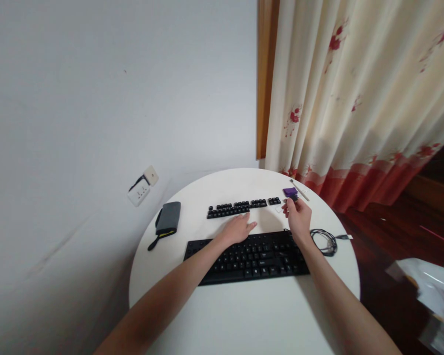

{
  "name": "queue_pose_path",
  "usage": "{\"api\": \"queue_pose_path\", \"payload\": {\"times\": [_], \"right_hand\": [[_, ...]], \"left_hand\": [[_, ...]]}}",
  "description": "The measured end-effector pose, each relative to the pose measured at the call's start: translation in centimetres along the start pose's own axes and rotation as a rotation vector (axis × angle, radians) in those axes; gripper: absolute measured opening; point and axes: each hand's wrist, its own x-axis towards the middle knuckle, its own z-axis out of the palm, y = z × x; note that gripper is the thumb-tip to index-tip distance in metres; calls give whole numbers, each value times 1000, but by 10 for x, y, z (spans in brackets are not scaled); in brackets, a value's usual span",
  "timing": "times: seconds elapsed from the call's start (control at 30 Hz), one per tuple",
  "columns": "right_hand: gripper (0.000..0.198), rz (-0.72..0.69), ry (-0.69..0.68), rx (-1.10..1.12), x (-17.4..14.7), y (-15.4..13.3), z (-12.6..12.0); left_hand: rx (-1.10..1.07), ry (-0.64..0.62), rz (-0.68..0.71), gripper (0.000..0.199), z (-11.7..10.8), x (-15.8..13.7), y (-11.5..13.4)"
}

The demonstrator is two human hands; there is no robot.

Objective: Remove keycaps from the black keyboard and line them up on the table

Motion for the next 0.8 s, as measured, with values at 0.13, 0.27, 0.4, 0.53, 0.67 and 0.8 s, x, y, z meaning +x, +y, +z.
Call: {"api": "queue_pose_path", "payload": {"times": [0.13, 0.27, 0.4, 0.53, 0.67, 0.8], "right_hand": [[32, -2, -225, 30, -6, -9, 2], [29, -5, -732, 1, -26, -21, 8], [30, -42, -948, -70, -47, -25, 16], [31, -61, -994, -100, -59, -23, 22], [30, -55, -1053, -100, -64, -21, 25], [30, -122, -1107, -172, -63, -24, 22]], "left_hand": [[-60, 103, 41, 52, -14, -17, 2], [-194, 142, 117, 36, -25, -42, 4], [-355, 147, 117, 27, -28, -60, 3], [-440, 92, 92, 24, -27, -68, -1], [-446, 16, 116, 23, -28, -70, -4], [-453, -29, 155, 18, -30, -73, -5]]}}
